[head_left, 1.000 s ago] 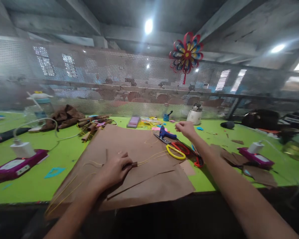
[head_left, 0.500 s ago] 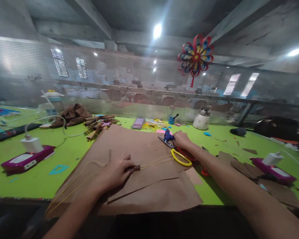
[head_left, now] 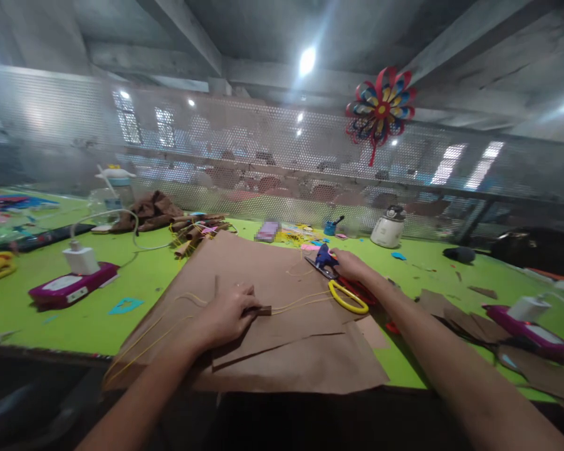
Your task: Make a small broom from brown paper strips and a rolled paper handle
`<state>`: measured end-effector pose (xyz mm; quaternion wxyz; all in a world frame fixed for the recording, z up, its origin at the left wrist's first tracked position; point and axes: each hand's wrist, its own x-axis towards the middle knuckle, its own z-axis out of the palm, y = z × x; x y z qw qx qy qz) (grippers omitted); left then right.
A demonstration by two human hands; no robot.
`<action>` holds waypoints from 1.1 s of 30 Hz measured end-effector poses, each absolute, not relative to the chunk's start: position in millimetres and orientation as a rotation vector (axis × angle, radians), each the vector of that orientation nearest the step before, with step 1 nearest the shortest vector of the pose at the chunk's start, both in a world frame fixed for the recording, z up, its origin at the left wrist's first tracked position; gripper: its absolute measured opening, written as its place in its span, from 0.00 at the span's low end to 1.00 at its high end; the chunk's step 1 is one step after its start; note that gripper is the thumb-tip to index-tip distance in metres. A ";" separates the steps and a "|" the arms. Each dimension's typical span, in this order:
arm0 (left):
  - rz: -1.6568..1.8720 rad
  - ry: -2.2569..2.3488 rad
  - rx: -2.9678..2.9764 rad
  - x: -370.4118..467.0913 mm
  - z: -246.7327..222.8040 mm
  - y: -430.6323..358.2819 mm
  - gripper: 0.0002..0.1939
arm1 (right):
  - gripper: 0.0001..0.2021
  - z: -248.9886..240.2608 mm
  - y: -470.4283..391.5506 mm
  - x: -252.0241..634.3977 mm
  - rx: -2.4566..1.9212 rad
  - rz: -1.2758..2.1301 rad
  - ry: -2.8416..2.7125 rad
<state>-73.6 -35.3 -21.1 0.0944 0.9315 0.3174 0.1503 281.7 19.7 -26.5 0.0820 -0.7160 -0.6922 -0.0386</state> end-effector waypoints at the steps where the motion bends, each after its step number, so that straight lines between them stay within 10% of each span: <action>1: 0.445 0.950 2.755 -73.4 -20.8 -35.9 0.15 | 0.20 -27.0 19.9 280.5 -2.146 -0.116 -2.076; 33: 0.469 0.960 2.728 -71.5 -21.3 -38.3 0.13 | 0.21 20.1 -15.2 314.1 -1.935 0.103 -1.529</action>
